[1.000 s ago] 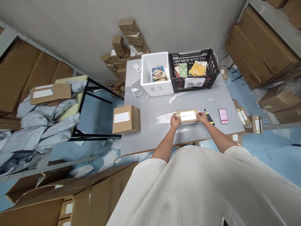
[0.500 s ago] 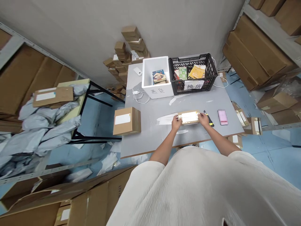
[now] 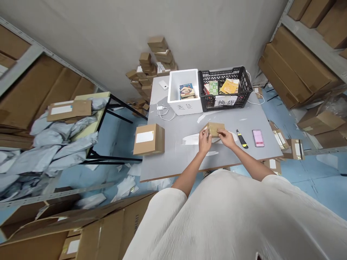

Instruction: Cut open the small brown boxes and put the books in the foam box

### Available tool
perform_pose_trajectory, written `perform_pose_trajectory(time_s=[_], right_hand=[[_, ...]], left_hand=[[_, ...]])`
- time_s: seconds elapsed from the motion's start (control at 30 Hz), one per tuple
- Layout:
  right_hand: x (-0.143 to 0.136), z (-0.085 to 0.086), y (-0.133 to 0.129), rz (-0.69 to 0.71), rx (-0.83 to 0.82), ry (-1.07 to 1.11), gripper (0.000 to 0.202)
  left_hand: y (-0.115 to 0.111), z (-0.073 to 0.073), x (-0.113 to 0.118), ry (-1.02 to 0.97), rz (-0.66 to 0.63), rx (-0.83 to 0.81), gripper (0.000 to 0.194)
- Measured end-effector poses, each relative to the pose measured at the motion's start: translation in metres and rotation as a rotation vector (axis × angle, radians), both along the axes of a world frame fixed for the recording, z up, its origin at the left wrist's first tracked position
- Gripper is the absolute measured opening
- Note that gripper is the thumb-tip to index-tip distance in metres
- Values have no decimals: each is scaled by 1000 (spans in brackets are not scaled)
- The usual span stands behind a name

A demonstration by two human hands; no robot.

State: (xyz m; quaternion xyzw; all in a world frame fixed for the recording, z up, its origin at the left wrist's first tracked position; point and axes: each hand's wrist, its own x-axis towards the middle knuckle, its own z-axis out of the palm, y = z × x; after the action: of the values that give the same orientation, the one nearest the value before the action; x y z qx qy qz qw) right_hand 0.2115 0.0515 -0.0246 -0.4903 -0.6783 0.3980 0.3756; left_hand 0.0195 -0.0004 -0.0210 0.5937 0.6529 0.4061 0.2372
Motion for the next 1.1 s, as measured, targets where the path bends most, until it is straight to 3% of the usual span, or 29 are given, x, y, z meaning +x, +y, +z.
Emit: perform_pose_trajectory(time_s=[0.1,0.2,0.37,0.43,0.63,0.83,0.97,1.1], right_hand=[[0,-4,0,-11,21,-29,34],[1,-10,-3,-73,15,-125,47],[-12,-14,-17,92,-142,-60,63],[-19,-10,-21,90,-147,-47,65],[-2,3,-18,-50,-123,-67,58],[38,-3,-12,-152,-149,-78,51],[45,-13,-8,-142,-175,-58,52],[40,-18,-8,-174,-148,-76,51]], left_hand=[[-7,-3,-18,15,4,-30,47],[-12,-8,-33,8,59,-58,49],[-23,-16,-50,-81,156,-93,55],[-25,-17,-52,-115,170,-96,55],[-11,-19,-29,-183,101,-65,51],[9,-22,3,-199,-12,-84,49],[9,-20,2,-98,-17,-81,50],[6,-8,-1,119,-29,-59,53]])
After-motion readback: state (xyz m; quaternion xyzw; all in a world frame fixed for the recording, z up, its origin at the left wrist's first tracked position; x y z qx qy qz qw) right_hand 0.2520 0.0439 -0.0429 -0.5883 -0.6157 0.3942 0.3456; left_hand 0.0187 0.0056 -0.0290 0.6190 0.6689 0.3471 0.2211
